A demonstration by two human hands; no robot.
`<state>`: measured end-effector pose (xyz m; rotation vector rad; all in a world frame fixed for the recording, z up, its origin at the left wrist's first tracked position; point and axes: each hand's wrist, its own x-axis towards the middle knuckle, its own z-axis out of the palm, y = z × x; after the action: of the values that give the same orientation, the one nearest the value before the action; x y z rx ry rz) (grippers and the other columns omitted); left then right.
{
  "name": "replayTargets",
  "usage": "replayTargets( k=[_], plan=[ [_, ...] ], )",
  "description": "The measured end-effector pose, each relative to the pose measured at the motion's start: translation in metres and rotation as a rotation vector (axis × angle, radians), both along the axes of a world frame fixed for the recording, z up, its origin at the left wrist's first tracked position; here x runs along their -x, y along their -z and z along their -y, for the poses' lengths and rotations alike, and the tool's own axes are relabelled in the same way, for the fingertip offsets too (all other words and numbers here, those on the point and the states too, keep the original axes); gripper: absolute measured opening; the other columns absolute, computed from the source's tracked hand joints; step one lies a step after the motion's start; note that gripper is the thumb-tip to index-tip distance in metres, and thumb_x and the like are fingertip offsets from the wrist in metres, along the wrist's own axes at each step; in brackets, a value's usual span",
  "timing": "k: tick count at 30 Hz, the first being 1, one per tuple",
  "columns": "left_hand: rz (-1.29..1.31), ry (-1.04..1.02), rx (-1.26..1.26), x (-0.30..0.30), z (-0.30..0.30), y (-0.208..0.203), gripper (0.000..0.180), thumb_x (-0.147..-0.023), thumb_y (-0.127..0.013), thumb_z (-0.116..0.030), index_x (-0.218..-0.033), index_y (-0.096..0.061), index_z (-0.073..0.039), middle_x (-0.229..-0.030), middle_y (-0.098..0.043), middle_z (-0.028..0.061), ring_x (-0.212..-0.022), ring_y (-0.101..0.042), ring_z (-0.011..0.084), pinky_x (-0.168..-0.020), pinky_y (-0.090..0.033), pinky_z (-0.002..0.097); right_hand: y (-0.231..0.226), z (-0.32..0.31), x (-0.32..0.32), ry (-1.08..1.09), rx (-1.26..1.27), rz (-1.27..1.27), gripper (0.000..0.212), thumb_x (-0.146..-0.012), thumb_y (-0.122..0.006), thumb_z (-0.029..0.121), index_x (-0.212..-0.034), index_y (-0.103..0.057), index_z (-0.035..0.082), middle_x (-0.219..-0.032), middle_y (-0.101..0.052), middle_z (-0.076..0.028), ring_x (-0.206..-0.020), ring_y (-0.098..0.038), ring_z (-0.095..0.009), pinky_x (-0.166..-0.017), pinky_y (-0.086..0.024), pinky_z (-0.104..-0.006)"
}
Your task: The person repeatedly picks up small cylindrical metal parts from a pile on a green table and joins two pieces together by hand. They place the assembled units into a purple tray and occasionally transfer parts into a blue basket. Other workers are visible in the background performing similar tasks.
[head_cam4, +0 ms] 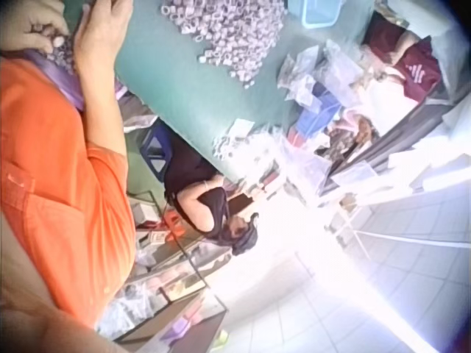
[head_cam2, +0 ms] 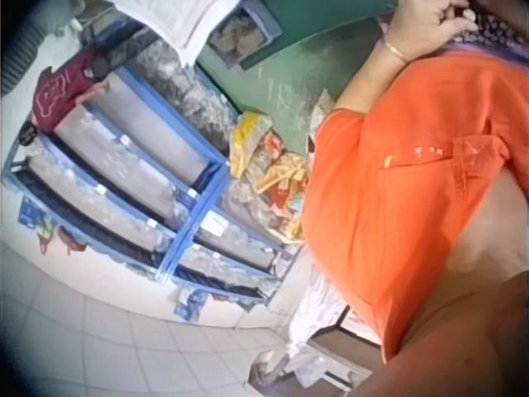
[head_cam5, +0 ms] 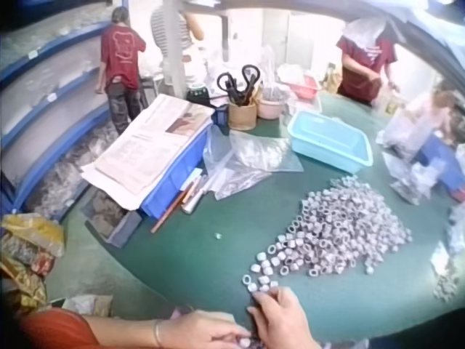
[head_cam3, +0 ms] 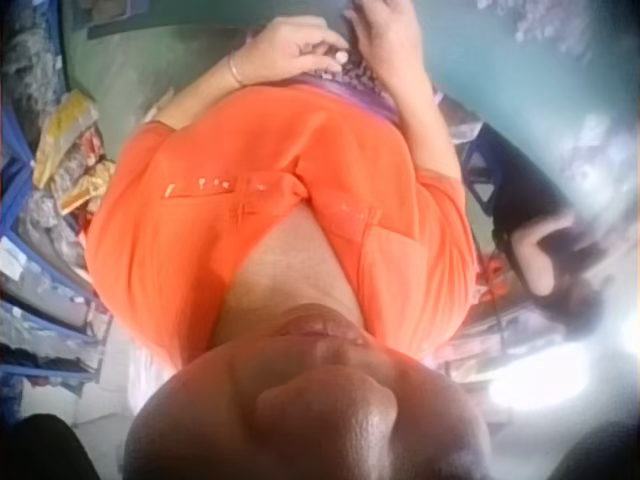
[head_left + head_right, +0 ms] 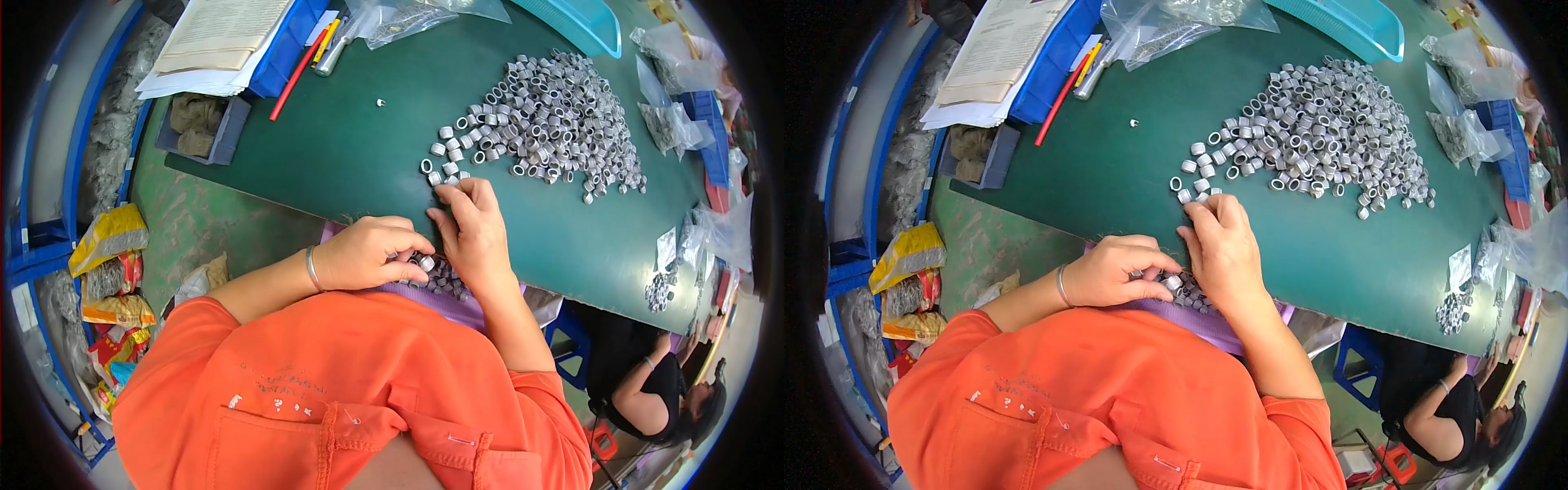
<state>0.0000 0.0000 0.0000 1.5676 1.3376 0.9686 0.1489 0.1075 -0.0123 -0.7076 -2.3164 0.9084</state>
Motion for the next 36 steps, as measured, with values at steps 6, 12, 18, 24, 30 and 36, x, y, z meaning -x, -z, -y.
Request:
replayTargets(
  k=[6,12,18,24,30,36],
  plan=[
    [-0.092,-0.242,-0.116,0.007,-0.004,-0.004,0.012,-0.071,-0.07,-0.006,-0.08,-0.063,-0.003,-0.06,-0.049,0.0028,-0.053,-0.047,0.0129,-0.048,-0.038,0.0253,-0.01,0.003,-0.014,0.162,0.7,-0.197,0.015,-0.082,-0.056,-0.003,-0.097,-0.059,-0.002,-0.09,-0.057,-0.008,-0.075,-0.061,-0.016,-0.065,-0.051,-0.0248],
    [-0.141,-0.4,-0.199,0.017,-0.022,0.008,0.006,-0.072,-0.067,-0.001,-0.076,-0.062,-0.002,-0.06,-0.049,0.0031,-0.052,-0.046,0.0113,-0.047,-0.037,0.0234,-0.012,-0.004,-0.03,0.043,1.632,-0.572,0.018,-0.089,-0.05,0.005,-0.102,-0.055,-0.006,-0.09,-0.061,-0.014,-0.081,-0.064,-0.022,-0.07,-0.055,-0.0288],
    [-0.108,-0.419,-0.227,0.017,-0.022,0.011,0.007,-0.072,-0.067,-0.003,-0.075,-0.061,-0.004,-0.06,-0.048,0.0039,-0.051,-0.047,0.0144,-0.047,-0.038,0.0258,-0.011,-0.007,-0.034,-0.064,1.728,-0.645,0.012,-0.086,-0.052,0.001,-0.095,-0.057,-0.006,-0.092,-0.061,-0.015,-0.081,-0.063,-0.022,-0.071,-0.054,-0.029],
    [-0.095,-0.431,-0.267,0.019,-0.019,0.013,0.007,-0.072,-0.067,0.001,-0.075,-0.061,-0.001,-0.062,-0.053,0.0047,-0.053,-0.049,0.0118,-0.048,-0.038,0.0232,-0.024,-0.005,-0.037,-0.264,0.772,-0.141,0.02,-0.071,-0.052,-0.016,-0.08,-0.062,0.0,-0.094,-0.062,-0.01,-0.087,-0.058,-0.019,-0.074,-0.047,-0.0281],
    [-0.093,-0.435,-0.271,0.017,-0.019,0.011,0.008,-0.071,-0.067,0.002,-0.075,-0.061,-0.001,-0.061,-0.052,0.0044,-0.053,-0.05,0.0122,-0.048,-0.039,0.0232,-0.004,-0.024,0.0,0.086,-0.026,0.008,0.023,-0.069,-0.061,-0.007,-0.09,-0.057,0.001,-0.091,-0.055,-0.013,-0.081,-0.055,-0.029,-0.071,-0.045,-0.0333],
    [-0.109,-0.441,-0.29,0.016,-0.017,0.013,0.008,-0.071,-0.067,0.002,-0.074,-0.06,-0.001,-0.061,-0.052,0.0045,-0.052,-0.05,0.0127,-0.048,-0.039,0.0236,-0.007,-0.021,-0.015,0.102,0.5,-0.102,0.025,-0.076,-0.059,-0.006,-0.1,-0.059,-0.001,-0.091,-0.057,-0.008,-0.078,-0.057,-0.02,-0.068,-0.048,-0.0286]
  ],
)
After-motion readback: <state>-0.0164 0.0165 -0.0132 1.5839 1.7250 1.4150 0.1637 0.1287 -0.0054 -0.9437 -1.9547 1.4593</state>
